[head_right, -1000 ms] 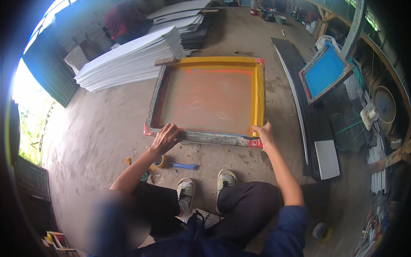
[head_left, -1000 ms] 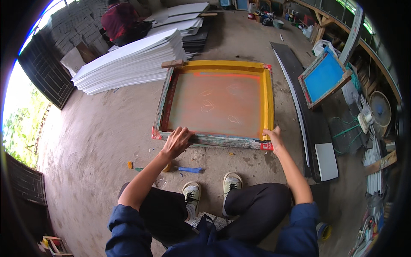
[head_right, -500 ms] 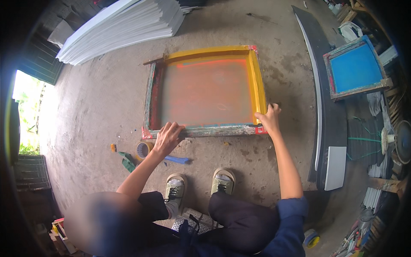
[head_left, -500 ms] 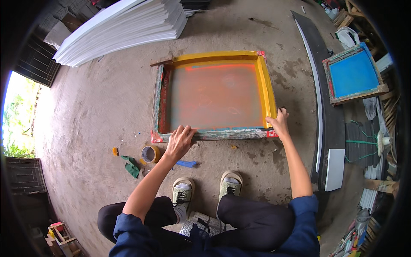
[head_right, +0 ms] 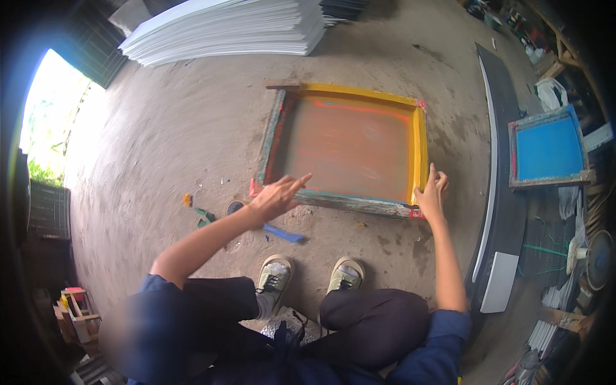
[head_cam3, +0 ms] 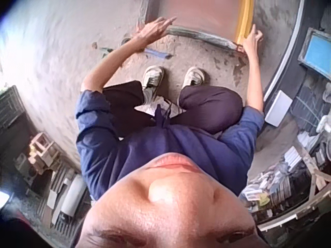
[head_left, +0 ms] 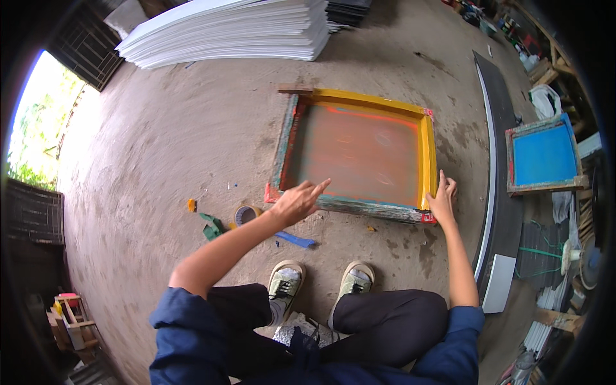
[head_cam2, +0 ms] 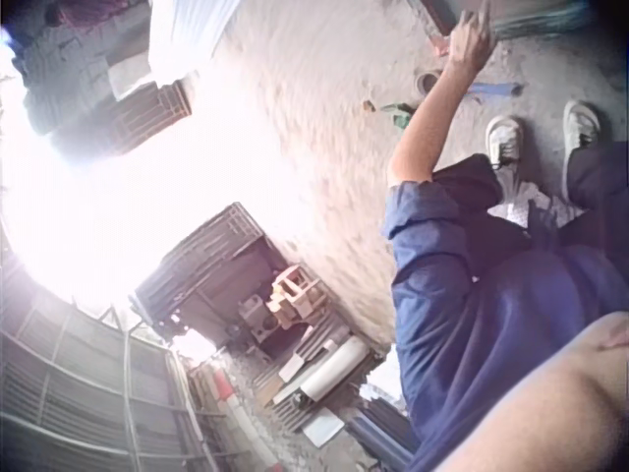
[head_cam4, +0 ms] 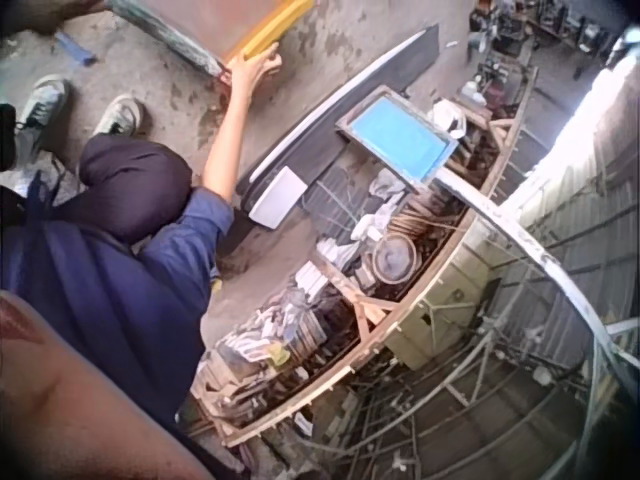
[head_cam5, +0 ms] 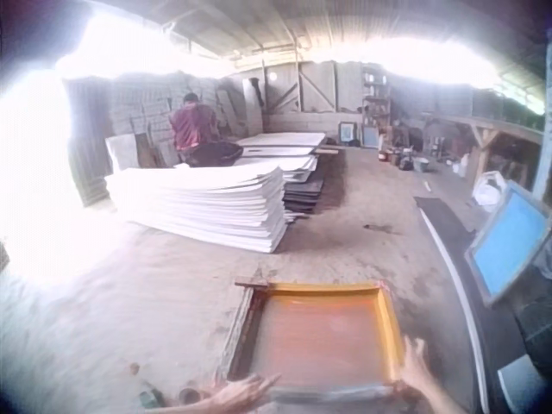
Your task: The person sits on the floor and applies yellow tape to the edges of a rectangular frame. They repeatedly measure, cut, and press tape along each side, smoothing it down to secure the frame's perimeter.
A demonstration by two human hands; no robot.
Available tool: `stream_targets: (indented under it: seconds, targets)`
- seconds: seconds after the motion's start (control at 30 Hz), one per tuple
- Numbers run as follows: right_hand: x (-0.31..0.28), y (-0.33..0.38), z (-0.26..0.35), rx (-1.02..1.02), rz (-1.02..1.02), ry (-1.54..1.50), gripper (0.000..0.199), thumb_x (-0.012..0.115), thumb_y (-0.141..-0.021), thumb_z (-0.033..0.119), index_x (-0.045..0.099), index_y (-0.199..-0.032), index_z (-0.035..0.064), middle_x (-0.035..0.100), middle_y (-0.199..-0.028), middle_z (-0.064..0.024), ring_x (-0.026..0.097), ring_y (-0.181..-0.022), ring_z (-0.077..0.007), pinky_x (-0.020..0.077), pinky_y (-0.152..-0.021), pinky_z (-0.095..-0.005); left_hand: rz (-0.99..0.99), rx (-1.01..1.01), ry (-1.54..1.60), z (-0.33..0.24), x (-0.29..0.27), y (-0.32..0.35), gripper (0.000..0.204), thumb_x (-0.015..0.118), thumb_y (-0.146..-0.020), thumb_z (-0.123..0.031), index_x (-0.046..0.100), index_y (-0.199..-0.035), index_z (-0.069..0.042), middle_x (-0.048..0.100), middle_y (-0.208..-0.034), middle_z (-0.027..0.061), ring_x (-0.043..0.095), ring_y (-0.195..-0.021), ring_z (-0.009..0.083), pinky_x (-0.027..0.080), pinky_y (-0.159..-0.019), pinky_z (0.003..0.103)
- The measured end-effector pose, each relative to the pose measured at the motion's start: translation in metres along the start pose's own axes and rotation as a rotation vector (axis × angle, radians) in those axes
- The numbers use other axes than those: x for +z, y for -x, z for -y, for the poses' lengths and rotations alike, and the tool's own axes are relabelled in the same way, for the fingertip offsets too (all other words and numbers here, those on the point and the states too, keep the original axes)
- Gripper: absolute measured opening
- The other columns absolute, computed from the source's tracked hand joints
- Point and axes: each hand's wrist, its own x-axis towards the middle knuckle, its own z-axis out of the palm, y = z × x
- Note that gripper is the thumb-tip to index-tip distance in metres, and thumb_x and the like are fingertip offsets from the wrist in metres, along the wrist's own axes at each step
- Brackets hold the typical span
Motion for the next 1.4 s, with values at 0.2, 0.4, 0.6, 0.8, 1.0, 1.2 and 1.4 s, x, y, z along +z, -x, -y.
stream_targets:
  seconds: [0.2, 0.4, 0.6, 0.8, 1.0, 1.2, 1.4]
  targets:
    - [-0.054, -0.023, 0.115, -0.23, 0.207, -0.194, 0.05, 0.063, -0.08, 0.01, 0.047, -0.127, 0.0043, 0.042, -0.117, -0.0188, 0.05, -0.108, -0.035, 0.0407, -0.094, -0.0433, -0.17, -0.219, -0.034, 0.047, -0.086, 0.086, 0.026, 0.061, -0.086, -0.016, 0.06, -0.11, -0.008, 0.064, -0.101, 0.0062, 0.056, -0.103, 0.0251, 0.05, -0.087, 0.039]
    - [-0.028, 0.021, 0.272, -0.73, 0.539, 0.052, 0.042, 0.059, -0.083, 0.015, 0.053, -0.124, 0.0072, 0.051, -0.117, -0.0129, 0.051, -0.111, -0.0285, 0.0414, -0.095, -0.0425, -0.487, -0.483, 0.03, 0.099, -0.027, 0.196, 0.021, 0.068, -0.08, -0.015, 0.065, -0.1, -0.008, 0.064, -0.095, 0.0069, 0.055, -0.097, 0.0278, 0.045, -0.087, 0.038]
    - [0.073, 0.074, 0.323, -0.757, 0.202, 0.183, 0.078, 0.064, -0.08, 0.017, 0.021, -0.143, -0.0017, 0.026, -0.147, -0.0182, 0.024, -0.137, -0.0308, 0.0198, -0.113, -0.0447, -0.358, -0.521, 0.061, 0.103, 0.081, 0.212, 0.05, 0.072, -0.076, -0.025, 0.053, -0.12, -0.01, 0.054, -0.114, 0.0098, 0.046, -0.117, 0.0266, 0.027, -0.107, 0.047]
    - [0.101, 0.097, 0.332, -0.529, 0.186, 0.199, 0.081, 0.061, -0.083, 0.017, 0.014, -0.146, -0.0008, 0.016, -0.153, -0.0165, 0.015, -0.142, -0.0308, 0.0131, -0.115, -0.0506, -0.241, -0.501, -0.148, 0.121, 0.124, 0.213, 0.027, 0.064, -0.08, -0.017, 0.056, -0.106, -0.013, 0.055, -0.102, 0.0018, 0.049, -0.112, 0.0196, 0.019, -0.111, 0.054]
    - [0.103, 0.101, 0.333, -0.505, 0.168, 0.137, 0.08, 0.061, -0.082, 0.013, 0.015, -0.147, 0.0028, 0.018, -0.153, -0.0146, 0.016, -0.141, -0.0302, 0.0143, -0.114, -0.0509, -0.403, -0.51, -0.059, 0.121, 0.109, 0.209, 0.019, 0.062, -0.082, -0.016, 0.056, -0.1, -0.011, 0.055, -0.094, 0.0054, 0.053, -0.1, 0.0248, 0.034, -0.102, 0.05]
    - [0.079, 0.099, 0.326, -0.482, 0.284, 0.116, 0.075, 0.061, -0.082, 0.011, 0.022, -0.145, 0.0039, 0.02, -0.151, -0.016, 0.02, -0.14, -0.0316, 0.0168, -0.114, -0.0475, -0.735, -0.485, 0.451, 0.102, 0.026, 0.189, 0.018, 0.057, -0.089, -0.015, 0.049, -0.098, -0.001, 0.052, -0.092, 0.0153, 0.054, -0.091, 0.0319, 0.044, -0.078, 0.041]
    - [-0.018, 0.049, 0.318, -0.28, 0.445, -0.759, 0.077, 0.068, -0.082, 0.021, 0.025, -0.145, 0.0059, 0.031, -0.146, -0.0155, 0.034, -0.132, -0.0312, 0.0337, -0.106, -0.0427, -0.701, -0.363, 1.327, 0.046, -0.08, 0.143, 0.036, 0.039, -0.097, -0.03, 0.044, -0.118, -0.001, 0.05, -0.098, 0.007, 0.051, -0.09, 0.016, 0.046, -0.076, 0.036]
